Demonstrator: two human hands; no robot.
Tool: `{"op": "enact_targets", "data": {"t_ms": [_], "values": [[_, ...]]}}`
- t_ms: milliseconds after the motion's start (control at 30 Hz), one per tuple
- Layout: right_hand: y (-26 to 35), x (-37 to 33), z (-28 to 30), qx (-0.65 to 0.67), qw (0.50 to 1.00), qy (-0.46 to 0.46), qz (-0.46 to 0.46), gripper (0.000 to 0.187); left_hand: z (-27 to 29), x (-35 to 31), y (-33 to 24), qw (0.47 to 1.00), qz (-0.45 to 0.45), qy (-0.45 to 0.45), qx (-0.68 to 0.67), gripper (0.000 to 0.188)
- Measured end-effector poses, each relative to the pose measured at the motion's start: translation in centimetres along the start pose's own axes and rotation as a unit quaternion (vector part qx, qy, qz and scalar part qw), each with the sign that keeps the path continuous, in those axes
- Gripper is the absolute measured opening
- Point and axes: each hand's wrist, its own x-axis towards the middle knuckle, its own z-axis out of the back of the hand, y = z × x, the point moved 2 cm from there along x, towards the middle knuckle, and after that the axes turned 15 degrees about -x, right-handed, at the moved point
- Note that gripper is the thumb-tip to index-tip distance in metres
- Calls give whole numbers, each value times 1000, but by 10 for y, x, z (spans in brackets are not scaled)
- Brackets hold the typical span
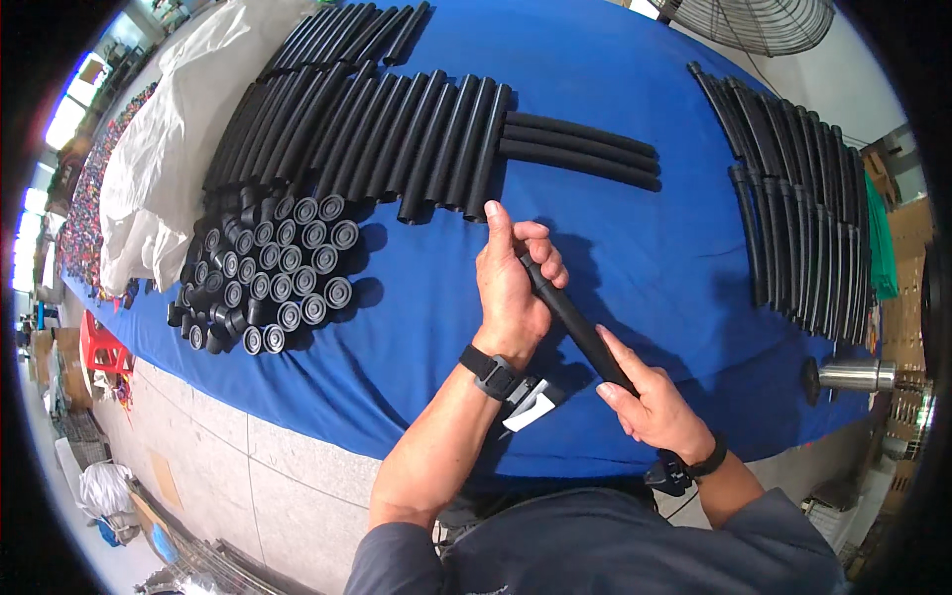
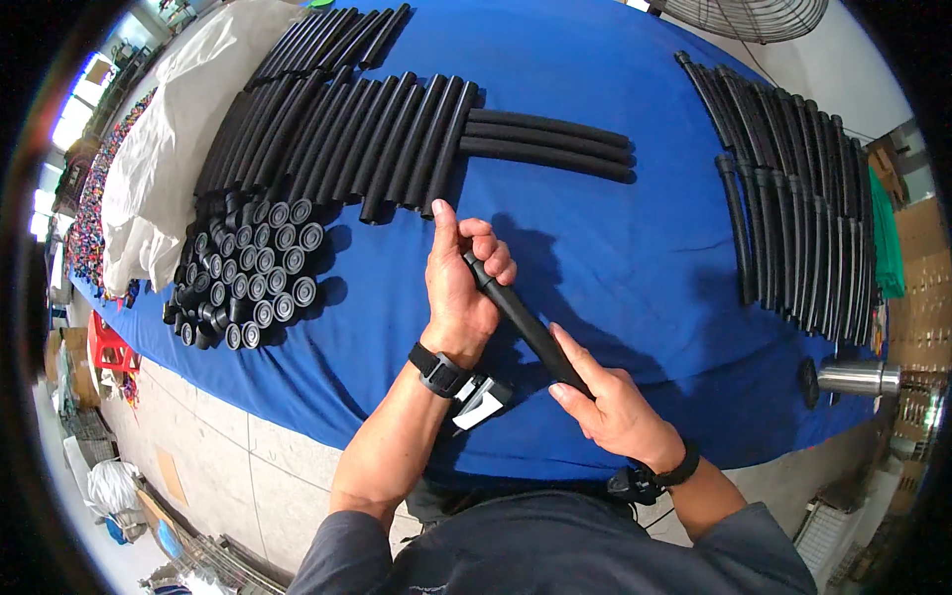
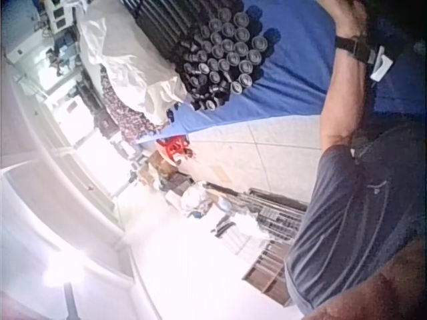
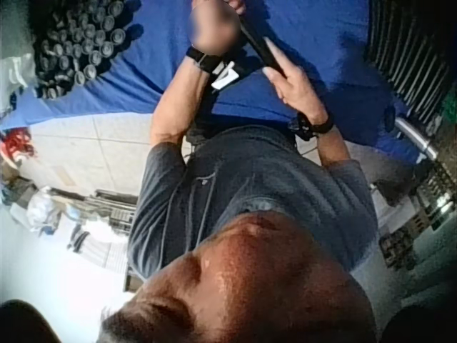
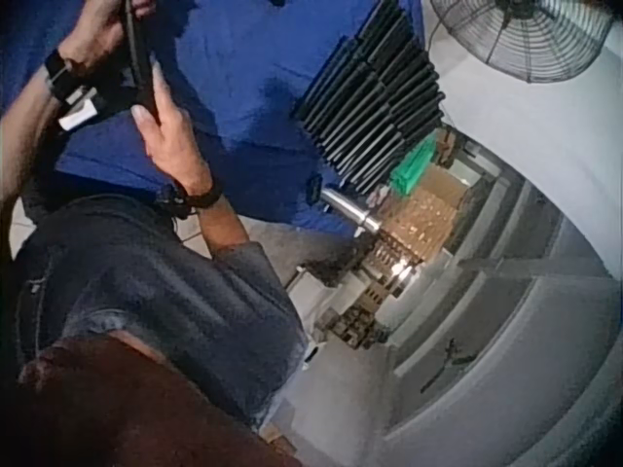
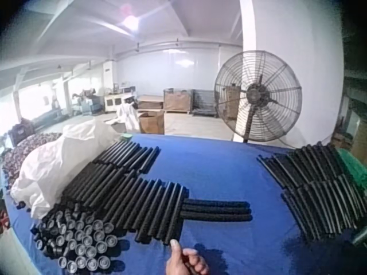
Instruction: The person repeatedly picks up a black cylindrical foam tube and a small black circular cap from a table. They insert the cap into one end of the tube, then place the assembled unit onto a growing pile of similar items. The process is repeated continuously throughout the clip.
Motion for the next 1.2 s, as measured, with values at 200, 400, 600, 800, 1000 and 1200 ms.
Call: {"op": "enact_targets", "data": {"t_ms": [200, 400, 600, 800, 1000, 1200], "values": [[-4, 1, 0, -62, 996, -44, 45, 67, 7, 5, 1, 1000, 8, 23, -3, 54], [-18, -1, 17, -225, 946, -194, 130, 65, -19, -1, 8, 999, -38, 8, 31, 53], [-36, -9, 15, 478, 863, 156, -59, 53, 11, 14, -2, 978, 99, 154, -98, 46], [-25, -11, 13, 9, 999, -35, 10, 53, -12, 0, 8, 946, -51, 98, 304, 27], [-30, -19, 25, 408, 910, 62, -38, 45, -7, 4, -1, 917, -17, 112, 382, 17], [-36, -18, 21, 54, 997, -58, 16, 40, -9, 4, -2, 921, 5, 105, 374, 15]]}}
